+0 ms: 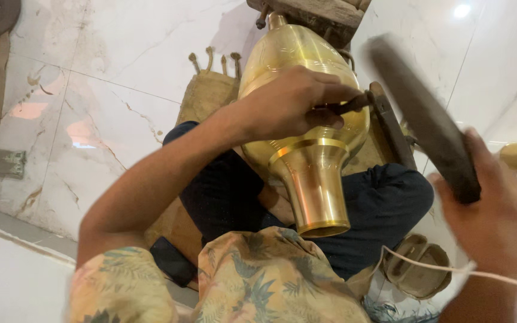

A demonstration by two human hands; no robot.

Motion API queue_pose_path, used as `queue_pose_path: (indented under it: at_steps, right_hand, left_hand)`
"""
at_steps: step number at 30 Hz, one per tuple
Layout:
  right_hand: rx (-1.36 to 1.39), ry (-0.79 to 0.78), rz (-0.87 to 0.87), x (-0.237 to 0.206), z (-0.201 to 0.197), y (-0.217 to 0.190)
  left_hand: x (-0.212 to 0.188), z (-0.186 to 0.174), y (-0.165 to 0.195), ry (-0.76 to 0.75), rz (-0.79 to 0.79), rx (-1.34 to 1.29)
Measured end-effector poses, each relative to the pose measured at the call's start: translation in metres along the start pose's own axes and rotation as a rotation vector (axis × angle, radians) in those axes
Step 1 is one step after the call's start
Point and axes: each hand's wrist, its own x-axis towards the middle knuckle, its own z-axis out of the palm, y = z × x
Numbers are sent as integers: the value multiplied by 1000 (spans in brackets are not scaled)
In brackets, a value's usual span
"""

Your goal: The person sits cross-legged on the floor with a large brass vessel on their lap, holding a punch against the brass surface and striking it with a wooden mallet to shape and decorate the vessel. They reposition the punch around the vessel's body and neck while continuing to hammer.

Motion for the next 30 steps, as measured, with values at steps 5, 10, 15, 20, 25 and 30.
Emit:
queue_pose_path:
  at_steps: [5, 10, 15, 20, 25, 30]
  right_hand:
    - [333, 151, 300, -46, 66, -29]
    - [145, 274, 204, -68, 93, -39]
    - [534, 153, 607, -67, 99, -36]
    - [579, 72, 572, -65, 111, -38]
    - [1325, 145, 865, -44, 129, -52]
    - [1291, 352, 608, -21, 129, -62]
  left_hand:
    - [26, -10, -2, -255, 128, -53]
    - [27, -9, -4, -337, 168, -6]
    - [-24, -35, -37, 543, -74, -396]
    - [-127, -26, -73, 1158, -564, -383]
    - [-191, 56, -56, 1312, -893, -403]
    - [-196, 81, -50, 1048, -880, 288]
